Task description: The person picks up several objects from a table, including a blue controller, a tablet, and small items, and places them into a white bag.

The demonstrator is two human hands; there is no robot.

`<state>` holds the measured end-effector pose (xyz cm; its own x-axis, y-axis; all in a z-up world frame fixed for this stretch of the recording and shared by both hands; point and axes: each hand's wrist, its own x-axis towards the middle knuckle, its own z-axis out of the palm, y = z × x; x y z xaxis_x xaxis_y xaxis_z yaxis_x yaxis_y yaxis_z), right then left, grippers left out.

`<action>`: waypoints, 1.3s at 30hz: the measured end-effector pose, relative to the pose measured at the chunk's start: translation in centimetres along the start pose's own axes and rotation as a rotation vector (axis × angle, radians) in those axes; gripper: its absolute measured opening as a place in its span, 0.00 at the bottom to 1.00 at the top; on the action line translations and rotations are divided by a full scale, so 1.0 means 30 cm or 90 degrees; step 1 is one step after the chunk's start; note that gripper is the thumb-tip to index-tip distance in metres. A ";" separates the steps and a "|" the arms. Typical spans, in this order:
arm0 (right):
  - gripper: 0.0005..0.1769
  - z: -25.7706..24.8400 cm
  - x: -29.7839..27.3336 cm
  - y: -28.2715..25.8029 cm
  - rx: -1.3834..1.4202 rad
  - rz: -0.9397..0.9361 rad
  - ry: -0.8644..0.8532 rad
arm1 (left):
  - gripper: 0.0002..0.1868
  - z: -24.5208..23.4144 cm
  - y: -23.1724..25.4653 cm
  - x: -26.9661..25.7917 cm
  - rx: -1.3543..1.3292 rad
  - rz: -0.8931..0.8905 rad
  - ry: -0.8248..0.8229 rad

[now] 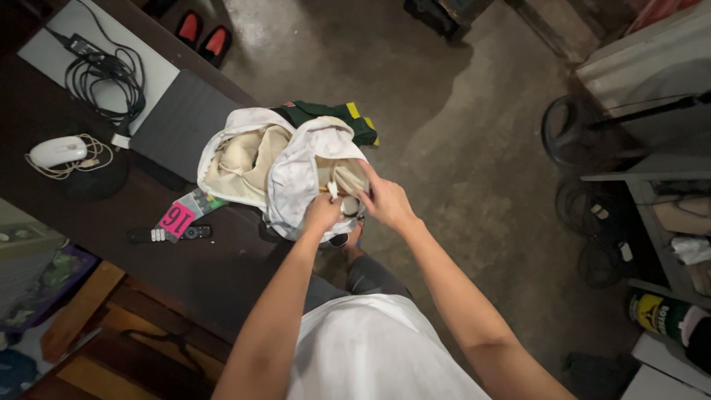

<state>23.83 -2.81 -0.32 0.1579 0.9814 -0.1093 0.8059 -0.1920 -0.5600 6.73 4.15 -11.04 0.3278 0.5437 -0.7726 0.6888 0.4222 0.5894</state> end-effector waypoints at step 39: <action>0.23 -0.086 0.025 -0.068 0.118 0.019 -0.019 | 0.29 0.070 0.013 -0.103 0.137 0.385 0.222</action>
<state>23.77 -1.68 2.87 0.1613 0.9754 -0.1502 0.6821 -0.2202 -0.6973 7.37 1.12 -8.93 0.4907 0.8514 -0.1851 0.5765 -0.1579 0.8017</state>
